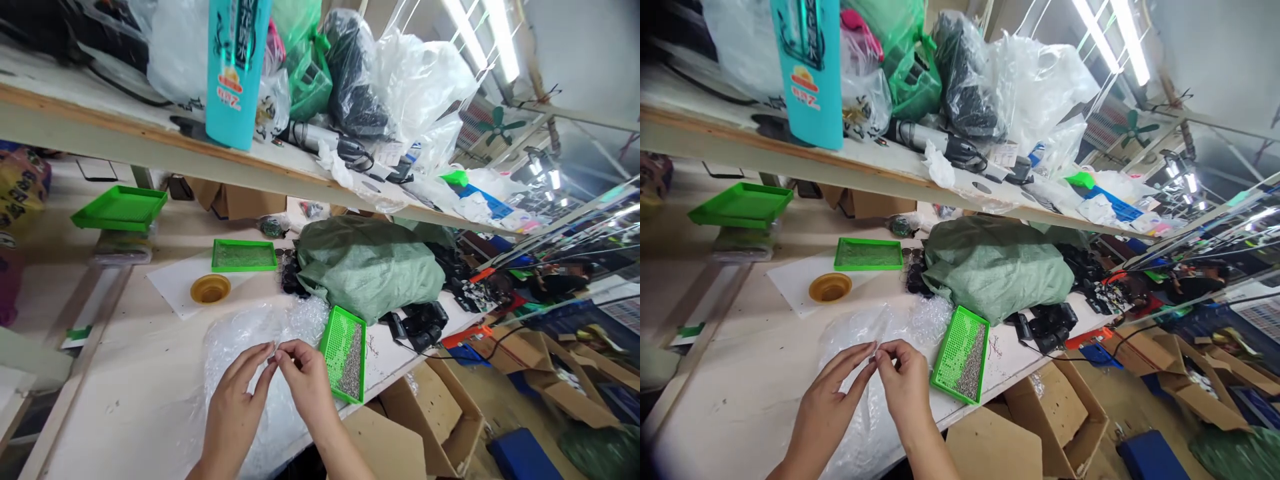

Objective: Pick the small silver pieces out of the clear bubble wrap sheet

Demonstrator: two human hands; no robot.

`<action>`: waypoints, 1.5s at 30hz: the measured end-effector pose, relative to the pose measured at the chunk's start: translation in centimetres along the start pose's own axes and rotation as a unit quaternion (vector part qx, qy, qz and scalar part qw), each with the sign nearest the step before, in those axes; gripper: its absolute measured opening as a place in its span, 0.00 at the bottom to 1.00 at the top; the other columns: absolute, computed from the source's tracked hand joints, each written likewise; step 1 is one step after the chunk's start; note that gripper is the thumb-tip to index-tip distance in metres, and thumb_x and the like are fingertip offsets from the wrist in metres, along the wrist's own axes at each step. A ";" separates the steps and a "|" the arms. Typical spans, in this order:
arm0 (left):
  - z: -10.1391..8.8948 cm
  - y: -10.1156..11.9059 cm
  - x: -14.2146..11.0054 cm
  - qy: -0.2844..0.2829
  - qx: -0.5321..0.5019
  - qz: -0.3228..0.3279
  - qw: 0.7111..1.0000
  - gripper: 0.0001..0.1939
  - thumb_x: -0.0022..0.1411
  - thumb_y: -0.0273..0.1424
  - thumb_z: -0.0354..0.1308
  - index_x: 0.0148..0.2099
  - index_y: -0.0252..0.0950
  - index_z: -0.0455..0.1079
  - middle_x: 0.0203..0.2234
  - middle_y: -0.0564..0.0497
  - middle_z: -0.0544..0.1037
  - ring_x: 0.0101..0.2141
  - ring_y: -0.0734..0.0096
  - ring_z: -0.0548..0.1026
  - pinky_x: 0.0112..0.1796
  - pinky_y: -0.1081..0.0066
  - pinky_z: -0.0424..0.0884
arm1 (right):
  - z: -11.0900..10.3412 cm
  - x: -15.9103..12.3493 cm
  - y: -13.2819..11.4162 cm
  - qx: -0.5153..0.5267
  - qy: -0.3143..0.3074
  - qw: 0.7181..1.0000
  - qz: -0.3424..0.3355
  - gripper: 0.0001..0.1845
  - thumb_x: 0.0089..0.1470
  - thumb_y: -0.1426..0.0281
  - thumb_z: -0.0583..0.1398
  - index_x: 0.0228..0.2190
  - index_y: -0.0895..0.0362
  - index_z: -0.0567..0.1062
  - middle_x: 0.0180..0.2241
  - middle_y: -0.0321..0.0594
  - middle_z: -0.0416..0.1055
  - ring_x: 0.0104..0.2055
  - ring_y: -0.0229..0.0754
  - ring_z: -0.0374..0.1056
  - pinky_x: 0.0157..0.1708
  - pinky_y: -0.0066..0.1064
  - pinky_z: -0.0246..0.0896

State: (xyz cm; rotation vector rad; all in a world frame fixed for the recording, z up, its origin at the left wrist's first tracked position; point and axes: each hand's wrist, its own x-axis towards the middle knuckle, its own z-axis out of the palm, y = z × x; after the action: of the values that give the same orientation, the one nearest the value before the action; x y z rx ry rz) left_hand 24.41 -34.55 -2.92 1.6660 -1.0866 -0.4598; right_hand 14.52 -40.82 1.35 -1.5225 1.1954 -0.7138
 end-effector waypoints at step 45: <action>-0.2 3.0 -1.6 -0.059 -0.007 -0.032 0.998 0.21 0.62 0.39 0.45 0.53 0.46 0.70 0.46 0.51 0.76 0.45 0.65 0.76 0.43 0.63 0.75 | -1.6 -3.2 -2.4 -0.191 0.025 0.980 -0.043 0.11 0.56 0.68 0.55 0.34 0.51 0.79 0.31 0.35 0.78 0.27 0.40 0.69 0.29 0.29 0.54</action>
State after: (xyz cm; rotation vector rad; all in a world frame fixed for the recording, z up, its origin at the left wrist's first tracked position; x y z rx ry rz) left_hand 22.46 -33.28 -0.51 1.6810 -1.1161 -0.6128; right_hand 12.81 -38.44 4.55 -1.8920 1.3690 -0.6038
